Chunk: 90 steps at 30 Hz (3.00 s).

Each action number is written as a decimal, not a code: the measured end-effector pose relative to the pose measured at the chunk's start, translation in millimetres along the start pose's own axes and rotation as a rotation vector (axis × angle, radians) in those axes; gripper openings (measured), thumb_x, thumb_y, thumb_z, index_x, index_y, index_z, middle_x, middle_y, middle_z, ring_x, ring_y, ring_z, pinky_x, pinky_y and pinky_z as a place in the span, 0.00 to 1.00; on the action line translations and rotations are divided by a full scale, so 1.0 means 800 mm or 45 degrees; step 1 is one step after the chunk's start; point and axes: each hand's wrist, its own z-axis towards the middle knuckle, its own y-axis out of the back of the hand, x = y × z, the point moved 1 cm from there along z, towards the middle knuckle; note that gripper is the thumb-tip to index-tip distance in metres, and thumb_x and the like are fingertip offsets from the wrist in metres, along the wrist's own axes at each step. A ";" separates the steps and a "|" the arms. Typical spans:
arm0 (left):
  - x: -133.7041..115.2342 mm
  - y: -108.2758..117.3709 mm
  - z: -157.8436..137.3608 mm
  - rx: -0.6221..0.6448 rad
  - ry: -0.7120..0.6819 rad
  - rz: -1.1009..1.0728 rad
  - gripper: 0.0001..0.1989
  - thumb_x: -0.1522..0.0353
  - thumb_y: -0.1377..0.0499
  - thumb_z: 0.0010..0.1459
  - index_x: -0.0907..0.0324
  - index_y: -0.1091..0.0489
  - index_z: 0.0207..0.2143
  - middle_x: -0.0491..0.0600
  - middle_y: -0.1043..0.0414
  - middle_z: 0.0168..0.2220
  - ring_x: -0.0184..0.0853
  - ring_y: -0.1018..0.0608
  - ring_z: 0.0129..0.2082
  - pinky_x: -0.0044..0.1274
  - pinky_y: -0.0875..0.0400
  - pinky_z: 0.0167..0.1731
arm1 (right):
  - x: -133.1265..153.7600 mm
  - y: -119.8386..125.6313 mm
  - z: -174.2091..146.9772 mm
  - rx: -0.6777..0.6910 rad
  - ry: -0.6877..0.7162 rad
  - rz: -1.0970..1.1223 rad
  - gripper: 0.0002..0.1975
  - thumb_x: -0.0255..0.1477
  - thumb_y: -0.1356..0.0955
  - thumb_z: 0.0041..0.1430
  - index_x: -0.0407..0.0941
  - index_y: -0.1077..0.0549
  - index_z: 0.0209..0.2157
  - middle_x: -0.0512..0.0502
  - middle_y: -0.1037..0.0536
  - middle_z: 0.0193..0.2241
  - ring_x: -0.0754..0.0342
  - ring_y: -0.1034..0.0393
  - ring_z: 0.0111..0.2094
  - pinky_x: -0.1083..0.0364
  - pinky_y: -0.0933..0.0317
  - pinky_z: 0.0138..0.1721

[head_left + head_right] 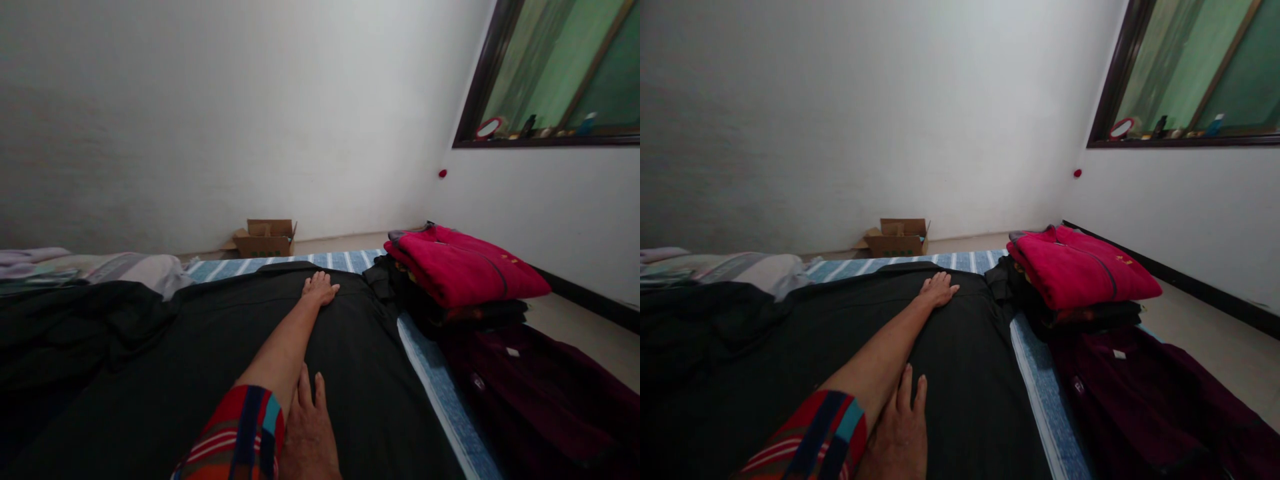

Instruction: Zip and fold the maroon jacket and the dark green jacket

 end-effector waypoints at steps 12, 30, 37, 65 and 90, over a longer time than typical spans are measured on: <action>-0.002 -0.006 -0.002 0.009 -0.115 -0.010 0.23 0.57 0.59 0.62 0.56 0.43 0.55 0.52 0.50 0.62 0.40 0.50 0.62 0.39 0.53 0.56 | 0.000 0.006 0.000 0.044 0.005 0.100 0.26 0.40 0.47 0.65 0.48 0.52 0.62 0.43 0.55 0.62 0.41 0.68 0.62 0.36 0.64 0.59; -0.002 -0.010 0.008 0.039 -0.215 -0.007 0.23 0.58 0.60 0.62 0.52 0.45 0.57 0.49 0.52 0.63 0.37 0.52 0.63 0.40 0.55 0.57 | -0.004 -0.002 0.004 0.020 0.007 -0.027 0.27 0.39 0.44 0.64 0.48 0.52 0.62 0.43 0.51 0.62 0.43 0.64 0.62 0.36 0.59 0.58; -0.007 -0.007 0.007 0.019 -0.182 -0.015 0.23 0.57 0.59 0.62 0.54 0.43 0.56 0.51 0.51 0.63 0.40 0.50 0.63 0.43 0.54 0.56 | -0.005 -0.006 0.006 0.015 0.016 -0.041 0.28 0.40 0.43 0.62 0.47 0.49 0.61 0.45 0.52 0.62 0.42 0.64 0.63 0.37 0.59 0.59; -0.076 -0.003 -0.048 0.175 -0.222 -0.070 0.35 0.48 0.64 0.58 0.60 0.51 0.61 0.54 0.60 0.65 0.43 0.56 0.64 0.43 0.58 0.57 | -0.003 -0.002 0.003 0.006 0.062 0.012 0.26 0.29 0.45 0.63 0.50 0.54 0.62 0.48 0.51 0.62 0.45 0.65 0.63 0.35 0.65 0.58; -0.070 0.082 -0.336 0.189 -0.364 -0.112 0.30 0.55 0.61 0.61 0.63 0.46 0.59 0.56 0.55 0.64 0.40 0.53 0.64 0.38 0.53 0.58 | -0.026 0.046 -0.218 -0.104 -0.377 -0.127 0.41 0.52 0.44 0.57 0.37 0.51 0.62 0.35 0.59 0.63 0.42 0.69 0.63 0.42 0.68 0.60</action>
